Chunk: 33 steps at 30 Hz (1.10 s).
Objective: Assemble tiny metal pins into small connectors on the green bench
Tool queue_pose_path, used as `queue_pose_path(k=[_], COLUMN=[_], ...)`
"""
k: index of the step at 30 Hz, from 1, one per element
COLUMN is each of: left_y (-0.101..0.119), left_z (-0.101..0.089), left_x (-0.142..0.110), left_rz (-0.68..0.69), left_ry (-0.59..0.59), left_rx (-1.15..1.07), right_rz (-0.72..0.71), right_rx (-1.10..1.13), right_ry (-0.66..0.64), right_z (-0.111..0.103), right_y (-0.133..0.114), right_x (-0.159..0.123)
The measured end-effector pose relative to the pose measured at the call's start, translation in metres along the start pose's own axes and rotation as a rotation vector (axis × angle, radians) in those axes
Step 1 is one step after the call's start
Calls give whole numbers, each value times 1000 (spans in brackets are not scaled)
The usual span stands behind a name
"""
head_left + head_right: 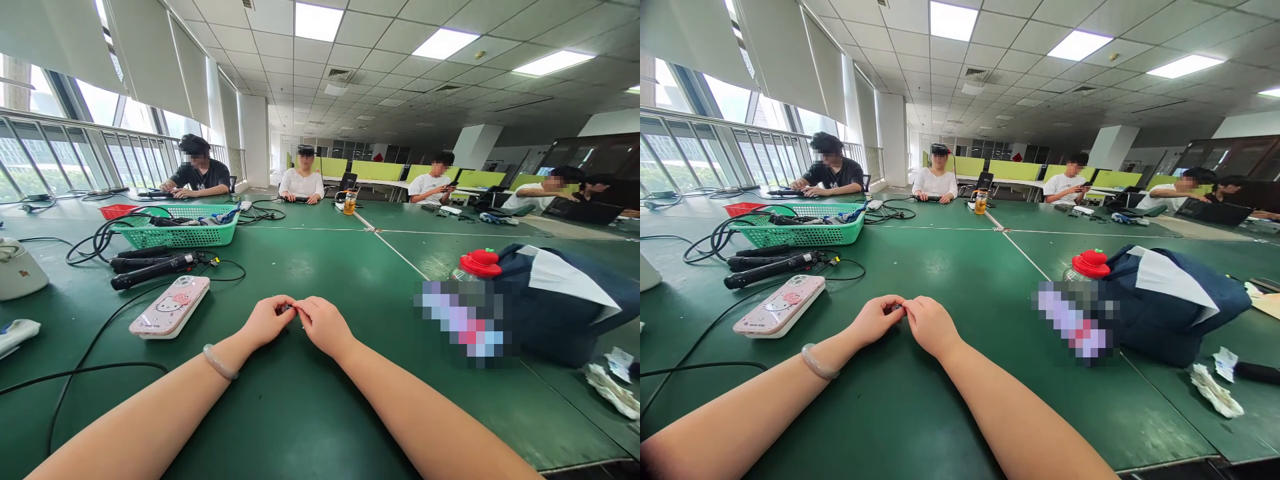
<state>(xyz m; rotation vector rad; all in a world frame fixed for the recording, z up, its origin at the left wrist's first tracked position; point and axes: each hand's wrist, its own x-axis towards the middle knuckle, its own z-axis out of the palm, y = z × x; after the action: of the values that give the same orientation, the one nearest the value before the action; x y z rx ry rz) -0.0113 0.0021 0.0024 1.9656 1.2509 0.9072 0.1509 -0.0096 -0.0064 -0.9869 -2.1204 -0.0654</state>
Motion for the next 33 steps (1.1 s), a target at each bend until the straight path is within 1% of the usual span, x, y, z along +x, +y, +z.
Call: queue_pose_path(k=[3,8,11,18,22,28,33], left_y=[-3,-3,-2,2,5,1,-5], left_z=[1,1,1,0,-1,0,1], left_x=[1,1,1,1,0,0,3], left_rz=[-4,-6,-12,1,6,18,27], left_ry=[-12,-31,-33,-71,-102,-119,-77], left_rx=[-55,-90,-103,-236,-265,-286,-251], right_rz=[-4,71,60,-41,-91,-74,-55], right_rx=[42,161,184,108,73,74,35], right_ry=[9,64,73,61,78,64,28], right_z=[0,-4,-5,-6,-7,-10,-10], right_y=[-1,-1,1,4,6,3,2], right_x=[0,2,2,3,2,1,0])
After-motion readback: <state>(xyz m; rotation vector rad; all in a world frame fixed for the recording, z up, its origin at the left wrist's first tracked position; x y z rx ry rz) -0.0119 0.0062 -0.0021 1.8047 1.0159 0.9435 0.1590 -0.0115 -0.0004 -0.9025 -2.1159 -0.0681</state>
